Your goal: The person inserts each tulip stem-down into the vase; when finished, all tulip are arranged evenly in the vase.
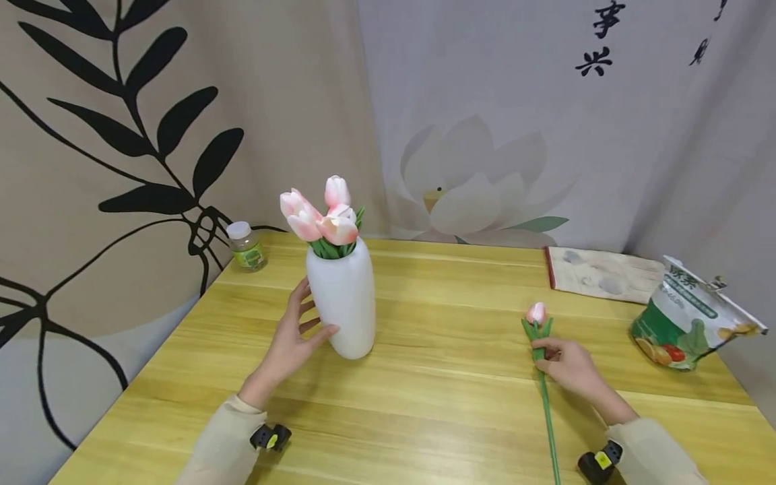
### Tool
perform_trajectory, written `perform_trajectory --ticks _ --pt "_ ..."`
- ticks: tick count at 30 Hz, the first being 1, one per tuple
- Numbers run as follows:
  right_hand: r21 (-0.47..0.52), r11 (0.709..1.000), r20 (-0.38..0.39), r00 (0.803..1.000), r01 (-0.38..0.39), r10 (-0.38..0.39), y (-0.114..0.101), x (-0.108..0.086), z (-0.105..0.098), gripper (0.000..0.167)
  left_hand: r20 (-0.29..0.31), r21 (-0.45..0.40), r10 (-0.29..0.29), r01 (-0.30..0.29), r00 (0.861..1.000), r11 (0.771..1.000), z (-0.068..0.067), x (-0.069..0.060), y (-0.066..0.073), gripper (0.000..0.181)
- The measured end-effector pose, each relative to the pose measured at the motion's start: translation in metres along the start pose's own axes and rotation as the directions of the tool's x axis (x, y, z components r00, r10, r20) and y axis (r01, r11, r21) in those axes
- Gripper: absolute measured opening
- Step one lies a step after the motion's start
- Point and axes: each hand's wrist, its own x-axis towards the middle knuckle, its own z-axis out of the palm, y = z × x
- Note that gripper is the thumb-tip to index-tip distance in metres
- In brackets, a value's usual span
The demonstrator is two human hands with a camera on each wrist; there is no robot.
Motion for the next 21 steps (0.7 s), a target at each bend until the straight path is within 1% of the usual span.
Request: perform_trajectory --ticks 3,5,6,7,8,9,10,11,12,13,14,15,17,18,20,21 --pt "0.076 0.997 -0.008 1.000 0.029 -0.028 -0.012 0.005 -0.002 0.037 0.009 -0.011 0.001 -0.001 1.000 1.000 -0.001 -0.001 0.009 0.085" --pt "0.130 0.988 -0.066 0.995 0.087 -0.079 -0.029 0.012 -0.006 0.038 0.011 -0.019 -0.003 0.003 1.000 1.000 -0.001 -0.001 0.011 0.085" --pt "0.152 0.980 -0.110 0.987 0.131 -0.115 -0.040 0.015 -0.009 0.037 0.010 -0.016 -0.003 0.003 1.000 1.000 -0.001 0.000 0.010 0.086" --pt "0.165 0.969 -0.163 0.974 0.184 -0.158 -0.053 0.019 -0.012 0.036 0.006 -0.010 -0.004 0.004 1.000 1.000 -0.001 0.000 0.008 0.086" --pt "0.187 0.953 -0.222 0.955 0.239 -0.196 -0.068 0.023 -0.016 0.035 0.002 -0.004 -0.005 0.005 1.000 1.000 -0.001 0.000 0.005 0.086" --pt "0.217 0.927 -0.288 0.928 0.304 -0.237 -0.084 0.027 -0.021 0.033 -0.002 -0.002 -0.008 0.008 1.000 1.000 0.000 0.001 0.002 0.087" --pt "0.247 0.894 -0.356 0.894 0.373 -0.274 -0.102 0.030 -0.026 0.032 -0.005 0.002 -0.007 0.007 1.000 1.000 0.000 0.001 -0.002 0.087" --pt "0.267 0.854 -0.421 0.851 0.446 -0.313 -0.120 0.033 -0.032 0.032 -0.006 0.004 -0.005 0.005 1.000 1.000 0.001 0.002 -0.005 0.087" --pt "0.317 0.789 -0.484 0.805 0.527 -0.343 -0.140 0.034 -0.038 0.032 -0.007 0.009 0.001 -0.001 1.000 1.000 0.001 0.002 -0.006 0.087" --pt "0.351 0.714 -0.546 0.752 0.605 -0.369 -0.160 0.035 -0.043 0.033 -0.008 0.013 0.006 -0.006 1.000 1.000 0.001 0.002 -0.007 0.087" --pt "0.371 0.635 -0.606 0.695 0.677 -0.387 -0.180 0.034 -0.048 0.034 -0.009 0.015 0.012 -0.012 1.000 1.000 0.001 0.002 -0.008 0.087" --pt "0.374 0.558 -0.660 0.635 0.741 -0.402 -0.201 0.033 -0.053 0.034 -0.011 0.013 0.018 -0.018 1.000 1.000 0.002 0.002 -0.009 0.087" --pt "0.349 0.415 -0.749 0.517 0.840 -0.415 -0.239 0.029 -0.062 0.034 -0.014 0.012 0.027 -0.027 1.000 1.000 0.002 0.002 -0.009 0.087" --pt "0.338 0.346 -0.785 0.465 0.875 -0.410 -0.257 0.028 -0.065 0.033 -0.017 0.012 0.027 -0.026 0.999 1.000 0.003 0.002 -0.009 0.087" --pt "0.280 0.285 -0.832 0.380 0.917 -0.405 -0.288 0.025 -0.070 0.032 -0.018 0.010 0.028 -0.028 0.999 1.000 0.002 0.001 -0.008 0.087" --pt "0.255 0.262 -0.848 0.345 0.931 -0.403 -0.301 0.025 -0.073 0.032 -0.017 0.008 0.027 -0.027 0.999 1.000 0.002 0.001 -0.008 0.087"
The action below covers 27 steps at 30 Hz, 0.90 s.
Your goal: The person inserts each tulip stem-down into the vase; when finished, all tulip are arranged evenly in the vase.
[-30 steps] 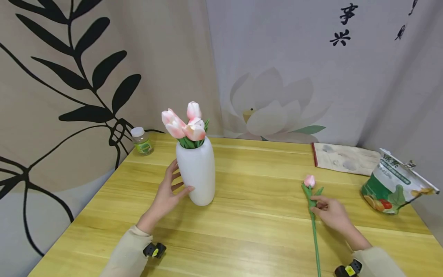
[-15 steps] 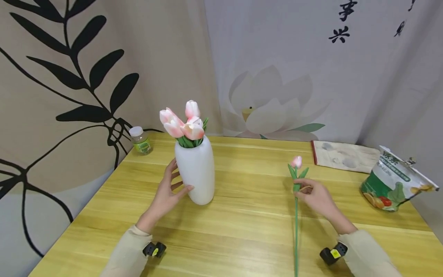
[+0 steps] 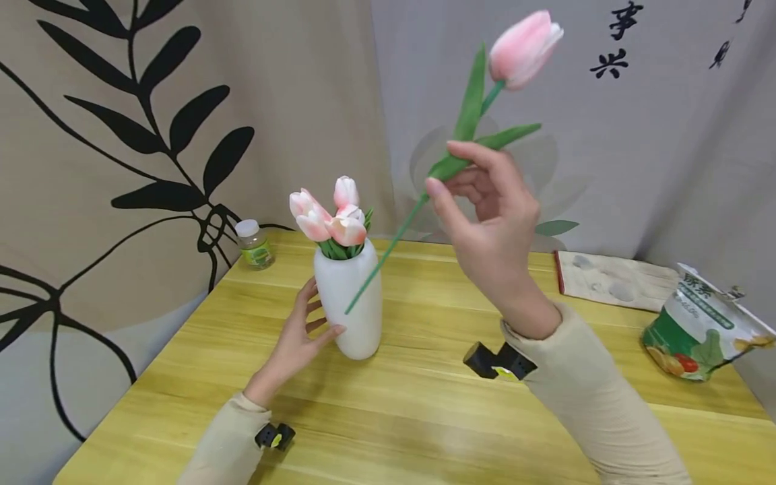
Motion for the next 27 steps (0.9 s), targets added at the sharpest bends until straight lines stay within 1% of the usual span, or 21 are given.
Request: perform_trajectory --ticks 2,5,9,11,14,16,18,20,22,24,25,27 --pt "-0.014 0.998 -0.016 0.998 0.057 -0.057 -0.006 0.011 0.015 0.031 0.002 -0.006 0.000 0.000 1.000 1.000 0.001 0.000 0.000 0.087" --pt "-0.084 0.990 -0.036 0.992 0.117 -0.121 -0.008 0.023 0.028 0.029 0.003 -0.014 0.000 0.000 1.000 1.000 0.003 0.001 0.000 0.087" --pt "-0.153 0.971 -0.073 0.978 0.181 -0.194 -0.002 0.031 0.035 0.026 0.002 -0.008 0.010 -0.010 1.000 1.000 0.004 0.000 -0.001 0.087" --pt "-0.181 0.961 -0.072 0.972 0.209 -0.225 0.003 0.032 0.036 0.025 -0.003 0.002 0.019 -0.019 1.000 1.000 0.004 -0.001 0.000 0.087" --pt "-0.235 0.938 -0.072 0.957 0.257 -0.280 0.011 0.030 0.036 0.024 -0.009 0.019 0.018 -0.017 1.000 1.000 0.004 -0.001 0.002 0.088" --pt "-0.245 0.924 -0.088 0.943 0.293 -0.322 0.014 0.027 0.037 0.024 -0.010 0.019 0.009 -0.008 1.000 1.000 0.004 -0.002 0.007 0.088" --pt "-0.242 0.912 -0.121 0.922 0.331 -0.367 0.016 0.023 0.039 0.024 -0.012 0.014 0.001 -0.001 1.000 1.000 0.004 -0.003 0.015 0.087" --pt "-0.219 0.906 -0.151 0.905 0.363 -0.399 0.017 0.021 0.041 0.024 -0.014 0.007 0.000 0.000 1.000 1.000 0.003 -0.005 0.024 0.085" --pt "-0.195 0.897 -0.162 0.890 0.395 -0.427 0.018 0.019 0.045 0.025 -0.016 0.007 0.003 -0.003 1.000 1.000 0.003 -0.006 0.032 0.084" --pt "-0.179 0.885 -0.150 0.877 0.430 -0.456 0.020 0.016 0.048 0.025 -0.018 0.009 0.004 -0.004 1.000 1.000 0.002 -0.008 0.038 0.083" --pt "-0.176 0.875 -0.130 0.871 0.450 -0.474 0.021 0.014 0.050 0.025 -0.020 0.009 0.003 -0.003 1.000 1.000 0.002 -0.008 0.039 0.083" --pt "-0.202 0.843 -0.054 0.854 0.499 -0.518 0.024 0.008 0.054 0.024 -0.021 0.010 -0.001 0.002 1.000 1.000 0.002 -0.008 0.040 0.083"
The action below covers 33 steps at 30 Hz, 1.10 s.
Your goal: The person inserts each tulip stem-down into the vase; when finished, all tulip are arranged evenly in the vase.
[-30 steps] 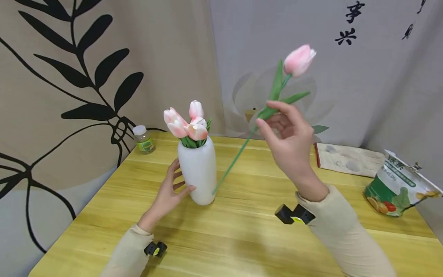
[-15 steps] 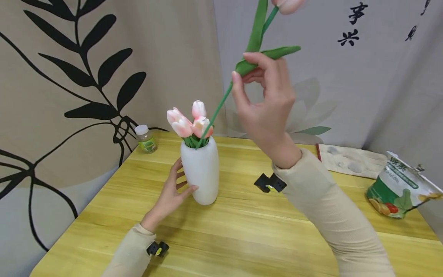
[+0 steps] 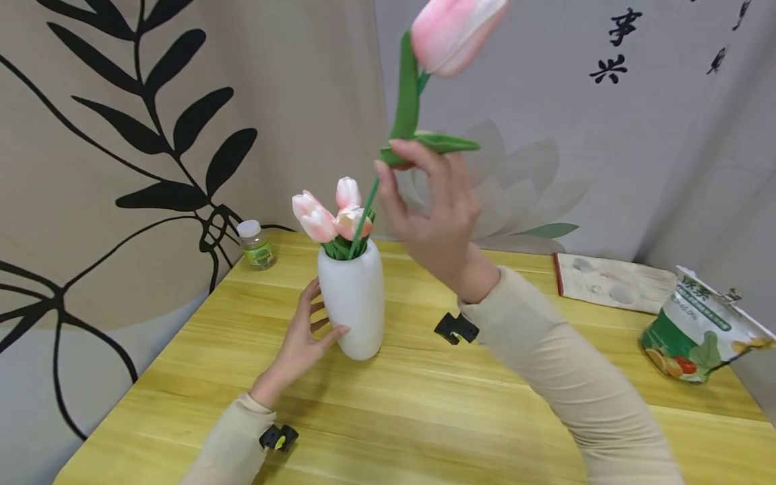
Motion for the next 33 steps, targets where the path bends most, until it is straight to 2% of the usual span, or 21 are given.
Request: perform_trajectory --ticks 3,6,9,12,14,18,20,22,25,27,29,33 --pt "-0.042 0.995 0.120 0.990 0.085 -0.080 -0.002 -0.013 0.004 0.020 -0.004 0.007 -0.011 0.011 1.000 1.000 -0.001 0.000 -0.001 0.084" --pt "-0.067 0.991 0.210 0.972 0.119 -0.103 -0.005 -0.023 0.005 0.017 -0.007 0.018 -0.016 0.016 1.000 1.000 -0.001 0.000 -0.002 0.084" --pt "-0.056 0.996 0.218 0.974 0.073 -0.059 -0.005 -0.025 0.005 0.018 -0.012 0.017 -0.013 0.013 1.000 1.000 -0.001 0.001 -0.001 0.083" --pt "-0.047 0.999 0.192 0.981 0.005 0.004 -0.004 -0.017 0.003 0.019 -0.012 0.013 -0.010 0.010 1.000 1.000 -0.002 0.001 0.001 0.083" --pt "-0.072 0.997 0.176 0.984 -0.014 0.027 -0.003 -0.011 0.002 0.020 -0.012 0.014 -0.004 0.004 1.000 1.000 -0.003 0.001 0.002 0.083" --pt "-0.151 0.988 0.229 0.973 0.044 -0.008 0.000 -0.004 0.001 0.017 -0.013 0.019 0.004 -0.004 1.000 1.000 -0.003 0.000 -0.001 0.084" --pt "-0.143 0.986 0.310 0.950 0.087 -0.039 0.002 -0.010 0.003 0.015 -0.016 0.016 0.008 -0.008 1.000 1.000 -0.003 0.001 -0.007 0.085" --pt "-0.104 0.988 0.417 0.907 0.117 -0.063 0.004 -0.023 0.004 0.013 -0.020 0.014 0.010 -0.010 1.000 1.000 -0.002 0.002 -0.016 0.086" --pt "-0.066 0.990 0.549 0.833 0.121 -0.065 0.007 -0.051 0.004 0.012 -0.026 0.022 0.020 -0.020 0.999 1.000 0.000 0.005 -0.028 0.087" --pt "-0.076 0.991 0.593 0.804 0.113 -0.046 0.008 -0.070 0.003 0.014 -0.022 0.031 0.025 -0.024 0.999 0.999 0.002 0.006 -0.034 0.087" --pt "-0.111 0.989 0.586 0.810 0.099 -0.015 0.010 -0.085 0.001 0.016 -0.017 0.038 0.031 -0.030 0.999 0.999 0.003 0.006 -0.035 0.087" --pt "-0.170 0.984 0.520 0.853 0.058 0.040 0.013 -0.101 -0.003 0.014 -0.012 0.044 0.037 -0.036 0.999 0.998 0.005 0.004 -0.036 0.087"
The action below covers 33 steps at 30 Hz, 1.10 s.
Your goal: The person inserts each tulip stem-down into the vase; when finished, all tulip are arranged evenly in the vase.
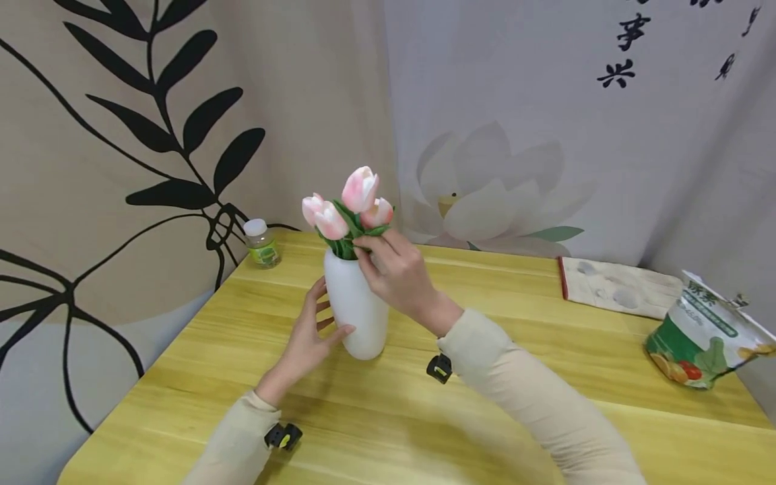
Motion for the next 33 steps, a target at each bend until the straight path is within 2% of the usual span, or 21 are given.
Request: perform_trajectory --ticks 3,7,11,13,15,18,20,24,28,33 --pt "0.011 1.000 -0.023 1.000 -0.017 0.017 0.002 -0.001 -0.001 0.008 -0.004 -0.005 -0.006 0.006 1.000 1.000 0.001 0.000 0.000 0.087" --pt "0.052 0.998 -0.002 1.000 -0.026 0.026 -0.002 0.002 -0.002 0.004 -0.006 -0.011 -0.019 0.018 1.000 1.000 -0.001 -0.001 0.000 0.087" --pt "0.044 0.996 0.051 0.996 -0.080 0.078 -0.004 0.001 0.000 0.004 0.005 -0.016 -0.028 0.028 1.000 0.999 -0.005 -0.003 0.019 0.085" --pt "0.031 0.991 0.080 0.989 -0.128 0.125 -0.004 -0.002 0.002 0.006 0.004 -0.013 -0.026 0.026 1.000 1.000 -0.005 -0.003 0.019 0.085" --pt "0.025 0.984 0.105 0.980 -0.175 0.172 -0.004 -0.005 0.003 0.007 0.002 -0.008 -0.024 0.024 1.000 1.000 -0.004 -0.003 0.016 0.085" --pt "0.038 0.974 0.122 0.969 -0.222 0.216 -0.007 -0.008 0.004 0.010 -0.002 -0.004 -0.022 0.022 1.000 1.000 0.000 -0.001 0.001 0.086" --pt "0.047 0.971 0.122 0.966 -0.235 0.228 -0.009 -0.010 0.002 0.010 -0.001 -0.005 -0.020 0.020 1.000 1.000 0.000 0.000 0.000 0.086" --pt "0.077 0.959 0.080 0.961 -0.271 0.265 -0.016 -0.010 -0.001 0.009 -0.007 0.001 -0.018 0.018 1.000 1.000 0.000 0.001 -0.001 0.086" --pt "0.099 0.944 -0.022 0.948 -0.315 0.318 -0.021 -0.005 -0.004 0.002 -0.004 0.002 -0.011 0.011 1.000 1.000 0.000 0.002 -0.001 0.086" --pt "0.066 0.941 -0.124 0.933 -0.331 0.337 -0.024 -0.001 0.001 0.015 -0.001 -0.006 -0.006 0.006 1.000 1.000 0.001 0.001 -0.002 0.086"
